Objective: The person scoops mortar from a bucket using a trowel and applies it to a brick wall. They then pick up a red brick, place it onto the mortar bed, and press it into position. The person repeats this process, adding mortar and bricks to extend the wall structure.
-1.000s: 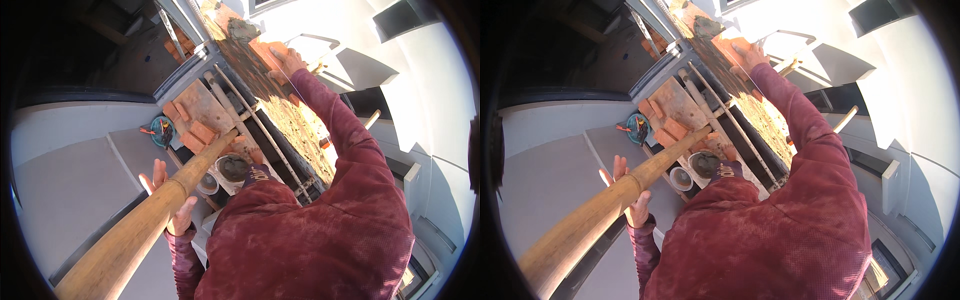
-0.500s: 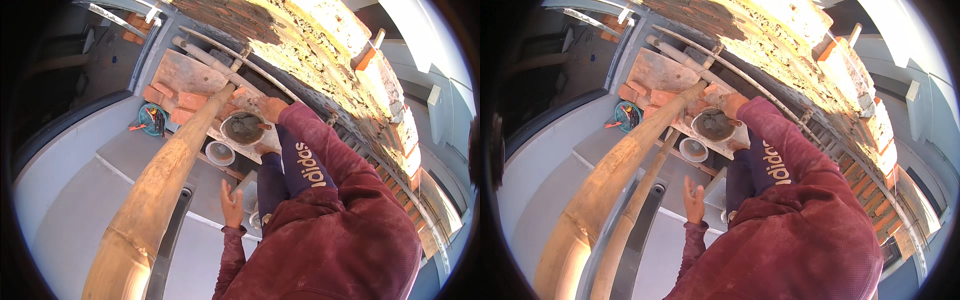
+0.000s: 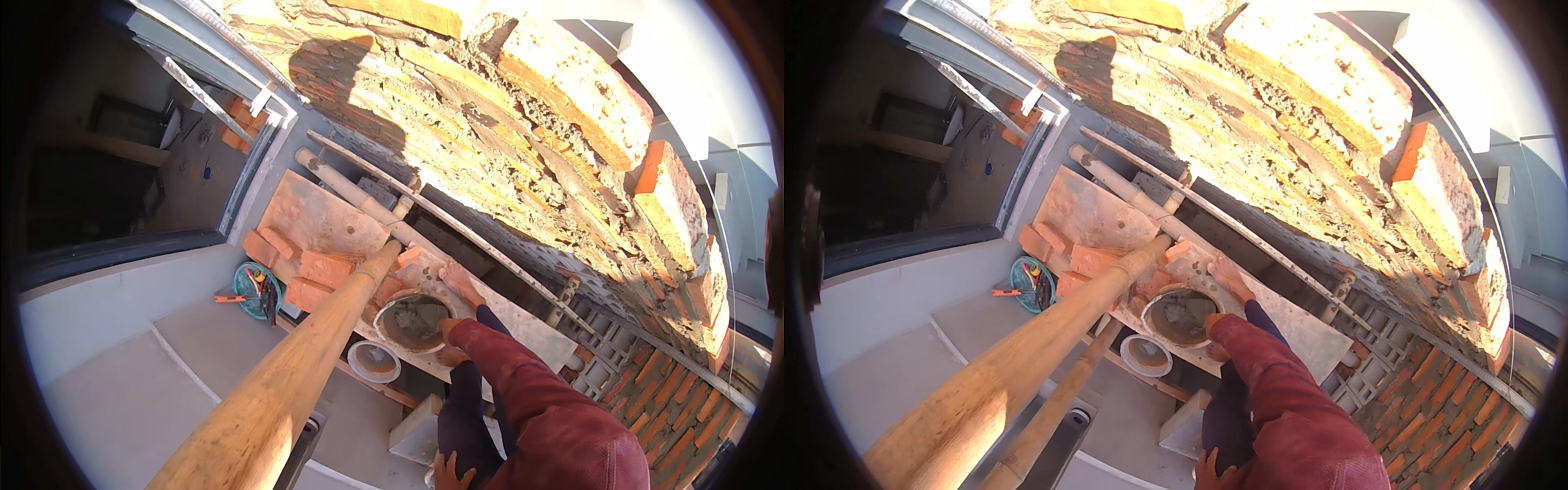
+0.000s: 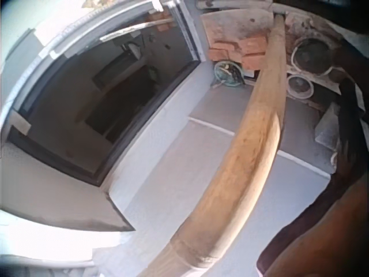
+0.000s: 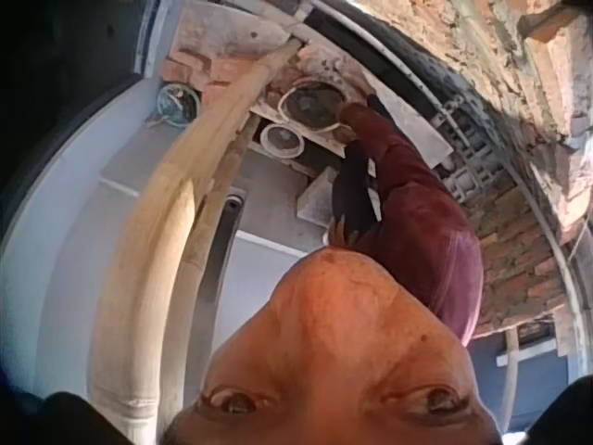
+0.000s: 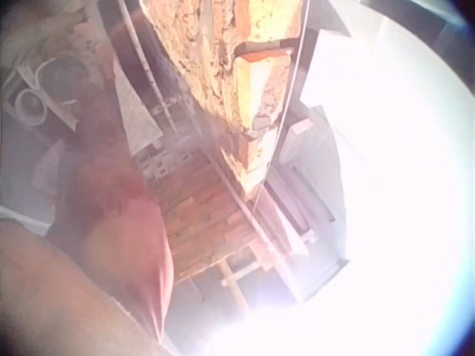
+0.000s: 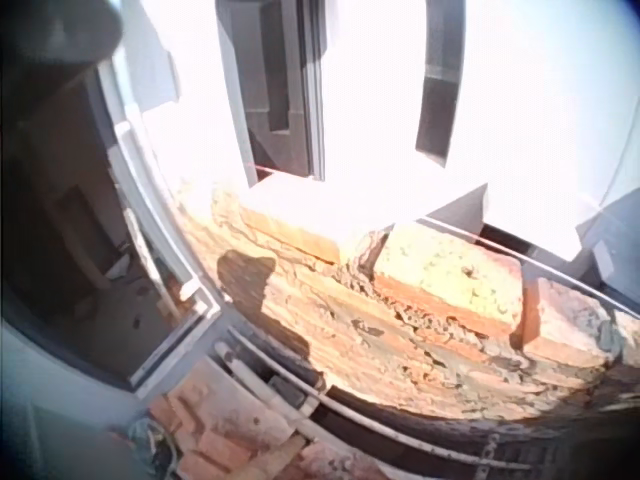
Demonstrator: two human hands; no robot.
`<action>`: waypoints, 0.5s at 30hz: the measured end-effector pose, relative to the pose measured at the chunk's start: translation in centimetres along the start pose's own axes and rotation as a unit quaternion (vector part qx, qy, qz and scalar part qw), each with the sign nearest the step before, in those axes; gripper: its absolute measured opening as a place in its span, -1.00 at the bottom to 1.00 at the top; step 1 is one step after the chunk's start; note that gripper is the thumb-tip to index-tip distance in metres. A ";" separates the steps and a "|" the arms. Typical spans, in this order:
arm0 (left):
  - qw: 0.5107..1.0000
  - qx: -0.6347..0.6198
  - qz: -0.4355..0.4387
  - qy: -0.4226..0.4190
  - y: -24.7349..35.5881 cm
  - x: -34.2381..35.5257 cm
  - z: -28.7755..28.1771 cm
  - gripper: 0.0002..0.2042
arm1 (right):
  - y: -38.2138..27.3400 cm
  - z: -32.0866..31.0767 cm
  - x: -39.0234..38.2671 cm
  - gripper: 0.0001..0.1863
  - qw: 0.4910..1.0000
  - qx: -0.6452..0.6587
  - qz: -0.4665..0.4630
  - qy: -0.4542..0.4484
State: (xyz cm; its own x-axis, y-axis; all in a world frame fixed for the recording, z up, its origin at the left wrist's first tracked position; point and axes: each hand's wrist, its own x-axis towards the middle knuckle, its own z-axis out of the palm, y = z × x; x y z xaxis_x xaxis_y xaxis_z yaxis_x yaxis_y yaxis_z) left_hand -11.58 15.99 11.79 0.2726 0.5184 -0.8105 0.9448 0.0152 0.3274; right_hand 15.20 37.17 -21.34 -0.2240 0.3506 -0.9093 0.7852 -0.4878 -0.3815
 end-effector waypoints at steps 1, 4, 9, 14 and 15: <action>1.000 -0.007 -0.007 -0.018 0.4 0.7 -0.8 -0.23 | -0.1 -0.2 -1.7 -0.58 0.998 0.008 -0.037 0.049; 0.979 -0.178 0.081 -0.053 4.1 4.3 -7.7 -0.41 | -0.8 -2.0 -11.2 -0.62 0.969 0.244 -0.027 0.030; 0.911 -0.402 0.091 -0.030 13.9 7.6 -20.8 -0.67 | -2.1 -13.1 -41.3 -0.72 0.747 0.625 -0.137 -0.181; 0.844 -0.502 0.174 0.068 28.3 15.1 -32.5 -0.73 | -6.4 -26.1 -61.3 -0.59 0.906 0.184 -0.195 0.328; 0.830 -0.521 0.189 0.063 32.2 17.3 -34.7 -0.73 | -7.2 -28.3 -63.3 -0.59 0.861 0.110 -0.186 0.461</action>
State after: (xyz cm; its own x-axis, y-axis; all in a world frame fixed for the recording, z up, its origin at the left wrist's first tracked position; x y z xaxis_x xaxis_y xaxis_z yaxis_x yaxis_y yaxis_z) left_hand 17.25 55.06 25.18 0.4317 0.7384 -0.5182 0.1084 0.5278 0.8424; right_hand 40.03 41.09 43.64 0.1966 0.9512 -0.2380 0.6063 -0.3087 -0.7329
